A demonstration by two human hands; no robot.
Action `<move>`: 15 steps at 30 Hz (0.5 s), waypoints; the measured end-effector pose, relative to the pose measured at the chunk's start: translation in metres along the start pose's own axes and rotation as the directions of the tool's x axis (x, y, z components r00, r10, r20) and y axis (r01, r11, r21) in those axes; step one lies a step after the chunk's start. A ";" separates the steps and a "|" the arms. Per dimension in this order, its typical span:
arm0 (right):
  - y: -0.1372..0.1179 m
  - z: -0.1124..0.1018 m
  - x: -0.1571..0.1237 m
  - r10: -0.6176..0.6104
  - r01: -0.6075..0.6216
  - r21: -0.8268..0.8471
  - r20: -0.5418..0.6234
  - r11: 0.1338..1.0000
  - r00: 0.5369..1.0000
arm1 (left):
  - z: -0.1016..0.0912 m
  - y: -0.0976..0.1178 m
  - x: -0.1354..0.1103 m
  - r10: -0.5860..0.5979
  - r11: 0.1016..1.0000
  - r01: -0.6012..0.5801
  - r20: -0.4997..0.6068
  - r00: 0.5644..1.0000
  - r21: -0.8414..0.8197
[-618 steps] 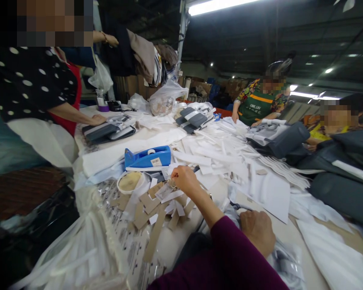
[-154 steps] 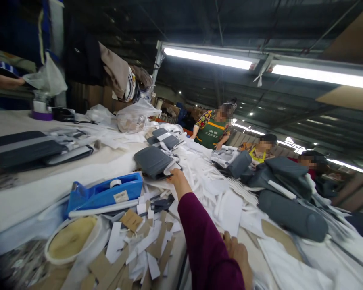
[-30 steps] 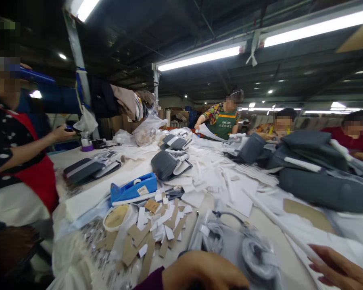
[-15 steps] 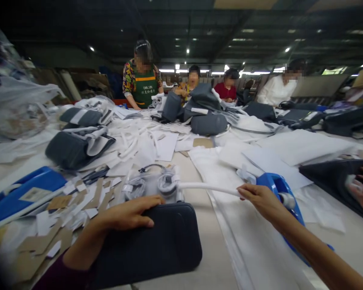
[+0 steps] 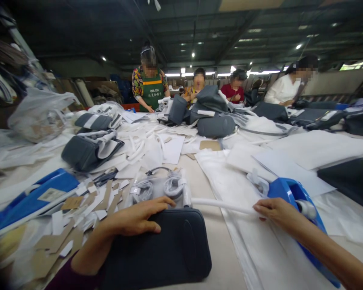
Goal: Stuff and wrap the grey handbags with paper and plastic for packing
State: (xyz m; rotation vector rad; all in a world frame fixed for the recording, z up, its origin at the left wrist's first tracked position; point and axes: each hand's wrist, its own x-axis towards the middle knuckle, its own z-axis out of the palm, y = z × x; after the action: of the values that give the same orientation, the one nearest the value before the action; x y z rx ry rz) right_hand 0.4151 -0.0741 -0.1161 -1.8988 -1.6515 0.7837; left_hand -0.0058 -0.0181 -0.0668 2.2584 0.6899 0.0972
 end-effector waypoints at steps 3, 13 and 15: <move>0.001 -0.004 -0.002 0.057 -0.059 0.007 0.132 0.998 0.990 | 0.000 0.003 -0.001 -0.016 1.000 0.016 0.003 1.000 0.004; -0.042 0.039 0.000 0.046 -0.093 0.093 0.420 0.991 0.906 | -0.001 0.011 -0.005 -0.037 0.998 0.037 -0.005 0.999 0.057; -0.052 0.058 0.006 -0.007 -0.066 0.140 0.469 0.988 0.883 | 0.000 0.009 -0.005 -0.019 0.994 0.020 -0.015 1.000 0.105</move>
State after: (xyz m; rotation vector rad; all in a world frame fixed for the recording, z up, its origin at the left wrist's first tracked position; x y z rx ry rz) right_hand 0.3382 -0.0611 -0.1212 -1.7157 -1.7711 1.4317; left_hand -0.0063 -0.0259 -0.0604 2.3528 0.7397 0.0681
